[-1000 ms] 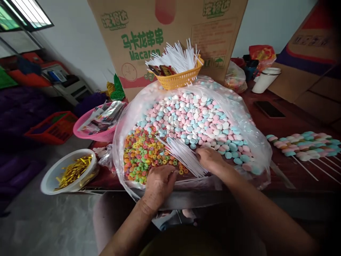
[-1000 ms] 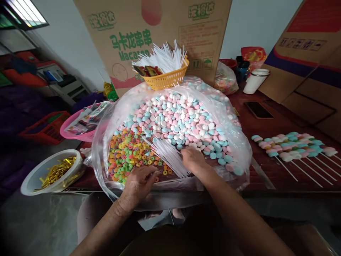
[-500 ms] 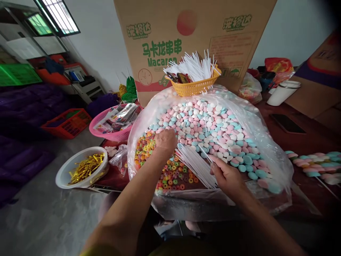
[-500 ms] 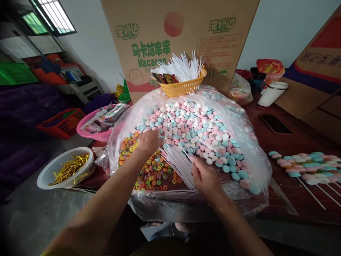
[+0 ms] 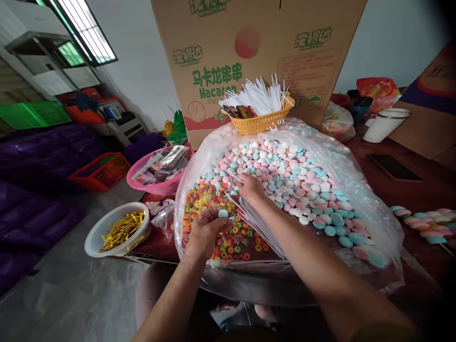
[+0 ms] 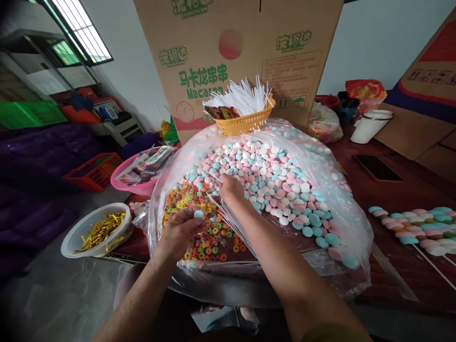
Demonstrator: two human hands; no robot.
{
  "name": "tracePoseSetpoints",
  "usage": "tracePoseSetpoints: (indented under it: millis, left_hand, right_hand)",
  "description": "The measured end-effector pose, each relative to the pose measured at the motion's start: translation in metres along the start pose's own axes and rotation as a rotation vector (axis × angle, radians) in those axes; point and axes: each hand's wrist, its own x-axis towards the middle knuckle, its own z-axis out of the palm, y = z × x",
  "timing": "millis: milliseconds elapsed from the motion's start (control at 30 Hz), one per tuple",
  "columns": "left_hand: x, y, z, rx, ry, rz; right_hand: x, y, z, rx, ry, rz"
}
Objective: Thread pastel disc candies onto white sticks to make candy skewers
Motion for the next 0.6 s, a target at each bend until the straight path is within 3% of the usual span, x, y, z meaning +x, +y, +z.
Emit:
tracePoseSetpoints:
  millis: [133,267,367,500,600]
  left_hand:
    - [-0.015,-0.004,-0.005,0.092,0.078,0.176]
    - [-0.023,-0.019,0.007,0.295,0.077,0.402]
    - [-0.029,-0.027,0.02,0.246,-0.022,0.257]
    - [-0.033,-0.025,0.025,0.06,-0.164,-0.006]
    - [-0.034,-0.027,0.022,0.099,-0.152,0.023]
  right_hand:
    - [-0.05,-0.002,-0.008,0.109,-0.086,-0.015]
    - [-0.112,0.004,-0.008,0.636,-0.275,0.254]
    - [-0.133,0.012,-0.005,0.846,-0.316,0.32]
    - [-0.139,0.024,-0.013,0.664,-0.265,0.169]
    - [-0.142,0.027,-0.019,0.586,-0.212,0.119]
